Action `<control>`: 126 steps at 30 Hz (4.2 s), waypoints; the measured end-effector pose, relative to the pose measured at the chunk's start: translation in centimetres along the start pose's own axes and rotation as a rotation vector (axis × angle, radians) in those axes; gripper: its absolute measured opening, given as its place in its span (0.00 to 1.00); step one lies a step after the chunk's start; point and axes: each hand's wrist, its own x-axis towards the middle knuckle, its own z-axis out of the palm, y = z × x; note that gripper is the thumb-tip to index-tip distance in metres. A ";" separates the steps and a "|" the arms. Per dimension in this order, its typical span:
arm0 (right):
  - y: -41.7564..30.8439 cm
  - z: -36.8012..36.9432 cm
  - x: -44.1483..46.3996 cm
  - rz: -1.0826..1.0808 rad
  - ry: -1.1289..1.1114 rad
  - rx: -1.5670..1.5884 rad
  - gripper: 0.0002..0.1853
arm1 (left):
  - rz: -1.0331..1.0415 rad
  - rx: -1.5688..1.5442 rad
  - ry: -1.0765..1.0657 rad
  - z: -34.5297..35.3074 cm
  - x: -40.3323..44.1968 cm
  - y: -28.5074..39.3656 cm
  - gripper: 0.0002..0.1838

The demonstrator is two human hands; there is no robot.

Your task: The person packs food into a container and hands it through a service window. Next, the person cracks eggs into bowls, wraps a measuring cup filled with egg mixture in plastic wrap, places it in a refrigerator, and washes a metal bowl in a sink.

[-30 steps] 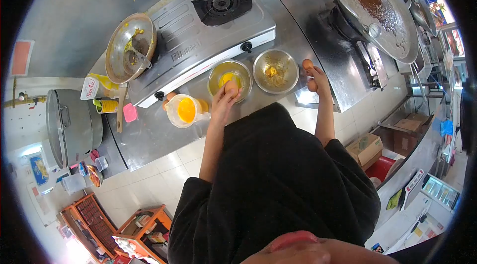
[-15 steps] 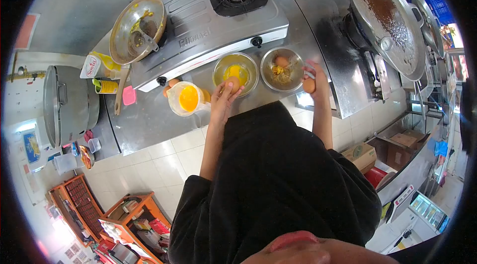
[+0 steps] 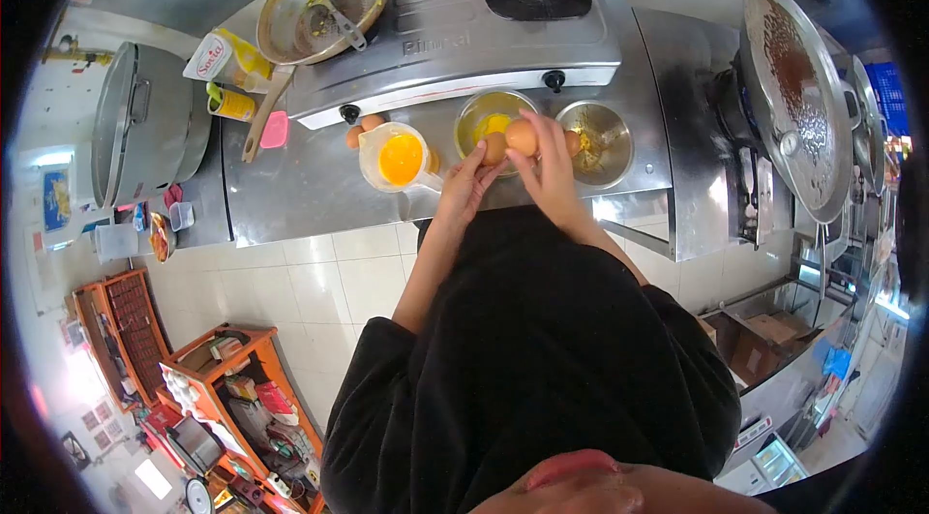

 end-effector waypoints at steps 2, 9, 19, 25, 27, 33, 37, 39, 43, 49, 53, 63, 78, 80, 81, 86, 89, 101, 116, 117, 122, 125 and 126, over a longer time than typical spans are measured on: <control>1.2 1.0 -0.2 -0.220 -0.145 -0.408 0.25 | 0.007 0.001 -0.007 -0.3 0.3 -0.1 0.23; 4.2 2.1 0.1 0.253 0.021 0.417 0.22 | 0.036 0.174 -0.026 -0.1 0.4 1.2 0.23; 4.5 -1.2 1.9 0.775 -0.431 0.956 0.19 | 0.328 0.834 -0.181 1.6 0.8 3.7 0.20; 6.2 -1.6 1.7 0.559 -0.437 0.646 0.20 | 0.293 1.045 -0.148 2.7 0.6 5.2 0.20; 6.7 -1.4 1.5 0.551 -0.423 0.622 0.20 | 0.433 1.175 -0.144 2.2 1.1 4.7 0.20; 7.2 0.3 1.3 0.410 -0.262 0.389 0.20 | 0.648 1.321 -0.059 2.6 1.7 3.6 0.23; 8.8 1.8 1.2 0.171 -0.077 0.157 0.21 | 0.731 1.358 0.056 2.4 2.4 2.5 0.24; 8.9 2.0 1.2 0.187 -0.069 0.156 0.21 | 0.717 1.352 0.065 2.6 2.3 2.6 0.24; 8.6 1.4 1.5 0.180 -0.091 0.136 0.20 | 0.774 1.359 0.094 2.0 2.8 2.3 0.23; 8.6 0.5 1.8 0.055 -0.110 -0.115 0.19 | 0.986 1.567 0.009 1.6 3.0 2.8 0.26; 9.5 0.1 1.6 0.009 -0.111 -0.139 0.19 | 1.102 1.696 -0.046 1.7 3.4 3.0 0.28; 7.3 -8.2 -0.9 0.414 0.132 0.261 0.12 | 0.020 0.774 -0.313 7.4 5.1 -3.6 0.22; 10.7 -10.4 -3.6 -0.034 0.238 -1.055 0.27 | 0.142 0.687 -0.239 3.4 -6.2 8.5 0.18; 6.9 -8.9 -2.5 0.225 -0.061 -1.302 0.34 | 0.168 0.655 -0.182 0.3 -8.9 11.5 0.16; 6.6 -8.7 -2.6 0.215 0.034 -1.240 0.37 | 0.169 0.647 -0.170 -1.7 -10.3 12.6 0.16; -0.8 0.8 -0.8 0.166 0.296 -0.448 0.26 | 0.313 0.336 0.184 -11.2 -15.4 17.1 0.14; -7.3 14.0 -0.3 -0.039 -0.296 -0.219 0.19 | 0.368 0.178 0.288 -17.4 -17.7 18.6 0.16; 5.2 42.1 3.3 0.111 -0.390 -1.010 0.21 | 0.417 -0.010 0.235 -28.1 -22.4 25.6 0.23; -12.9 25.6 0.2 -0.344 -0.036 -0.214 0.28 | 0.185 0.222 -0.046 -15.8 -11.7 21.8 0.18; -13.0 23.7 0.0 -0.342 -0.023 -0.224 0.28 | 0.178 0.229 -0.061 -14.3 -11.2 21.0 0.18; -8.4 13.6 -0.8 0.281 0.141 0.430 0.25 | 0.108 0.384 -0.253 -6.5 -8.3 15.9 0.19; -6.3 6.6 -0.3 0.515 -0.056 0.337 0.21 | 0.042 0.418 -0.359 -2.5 -5.7 12.6 0.19; -5.8 4.8 -0.2 0.649 -0.176 0.307 0.20 | 0.030 0.426 -0.375 -1.1 -5.1 11.4 0.19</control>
